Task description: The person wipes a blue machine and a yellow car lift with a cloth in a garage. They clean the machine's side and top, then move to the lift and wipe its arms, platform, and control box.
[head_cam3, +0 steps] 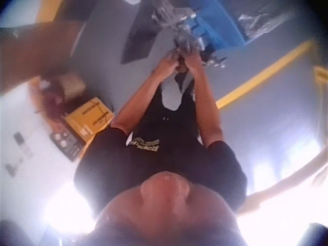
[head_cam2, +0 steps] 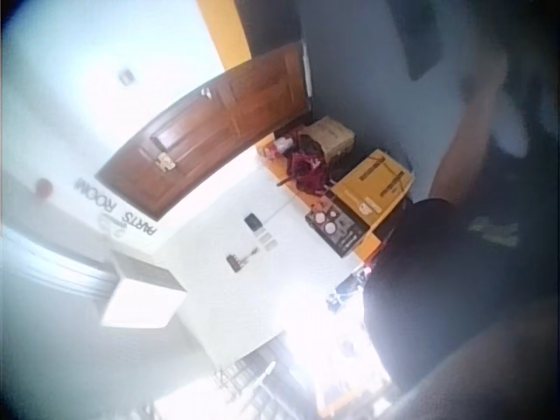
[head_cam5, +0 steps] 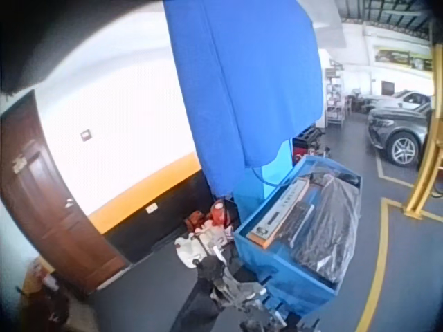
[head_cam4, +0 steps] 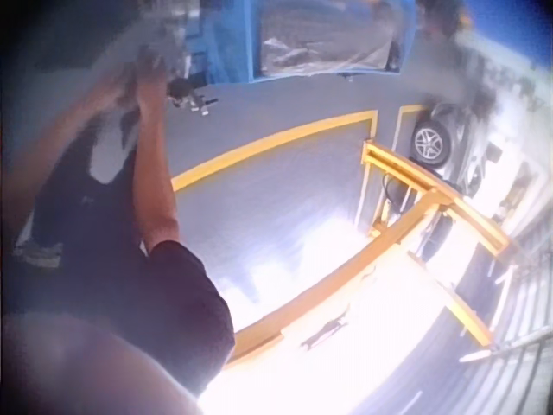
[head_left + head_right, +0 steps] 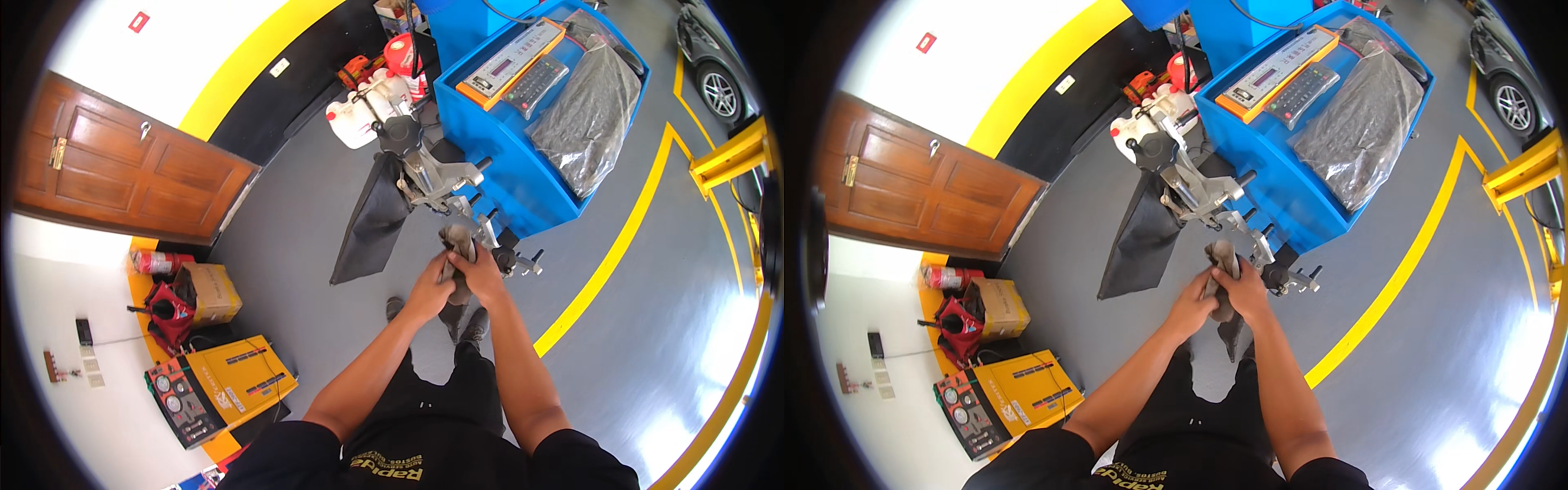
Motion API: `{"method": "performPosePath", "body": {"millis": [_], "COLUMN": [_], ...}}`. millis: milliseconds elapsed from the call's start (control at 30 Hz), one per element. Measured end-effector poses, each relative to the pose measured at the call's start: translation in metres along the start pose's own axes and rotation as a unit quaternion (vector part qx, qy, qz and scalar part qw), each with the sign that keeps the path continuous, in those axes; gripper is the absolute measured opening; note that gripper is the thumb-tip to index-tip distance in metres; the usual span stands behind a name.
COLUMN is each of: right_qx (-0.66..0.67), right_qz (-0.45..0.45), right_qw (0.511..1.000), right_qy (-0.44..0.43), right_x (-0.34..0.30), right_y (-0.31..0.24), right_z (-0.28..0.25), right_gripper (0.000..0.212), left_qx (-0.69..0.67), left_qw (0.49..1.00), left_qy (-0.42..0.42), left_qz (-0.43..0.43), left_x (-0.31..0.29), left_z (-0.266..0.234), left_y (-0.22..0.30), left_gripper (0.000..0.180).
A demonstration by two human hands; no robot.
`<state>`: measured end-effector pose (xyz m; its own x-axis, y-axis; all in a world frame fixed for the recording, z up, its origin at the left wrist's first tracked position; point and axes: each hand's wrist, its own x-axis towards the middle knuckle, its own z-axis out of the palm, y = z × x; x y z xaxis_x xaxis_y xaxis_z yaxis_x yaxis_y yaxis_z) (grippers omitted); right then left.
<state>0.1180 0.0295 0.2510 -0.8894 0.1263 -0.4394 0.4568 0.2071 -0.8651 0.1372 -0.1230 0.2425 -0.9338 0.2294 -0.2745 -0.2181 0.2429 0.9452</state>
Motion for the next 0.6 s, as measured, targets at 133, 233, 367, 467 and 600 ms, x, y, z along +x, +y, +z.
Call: {"method": "performPosePath", "body": {"millis": [133, 233, 367, 467, 600], "right_qx": [0.258, 0.359, -0.215, -0.335, -0.359], "right_qz": [0.075, -0.05, -0.038, 0.02, 0.058], "right_qw": [0.954, 0.91, 0.913, 0.884, 0.884], "right_qy": [0.133, 0.2, 0.346, 0.326, 0.294], "right_x": [0.026, 0.08, 0.113, 0.1, 0.098], "right_y": [0.005, -0.014, -0.036, -0.052, -0.061], "right_z": [0.021, 0.045, 0.114, 0.133, 0.122], "right_gripper": [0.04, 0.032, 0.043, 0.041, 0.037], "left_qx": [-0.222, -0.197, -0.189, -0.204, -0.149], "left_qw": [0.955, 0.934, 0.904, 0.896, 0.918], "left_qy": [-0.157, -0.25, -0.34, -0.328, -0.256], "left_qz": [-0.115, -0.161, -0.18, -0.221, -0.264], "left_x": [-0.039, -0.072, -0.114, -0.135, -0.124], "left_z": [-0.062, -0.121, -0.211, -0.293, -0.384], "left_y": [0.019, -0.009, -0.033, -0.036, -0.04], "left_gripper": [0.069, 0.067, 0.063, 0.056, 0.056]}}
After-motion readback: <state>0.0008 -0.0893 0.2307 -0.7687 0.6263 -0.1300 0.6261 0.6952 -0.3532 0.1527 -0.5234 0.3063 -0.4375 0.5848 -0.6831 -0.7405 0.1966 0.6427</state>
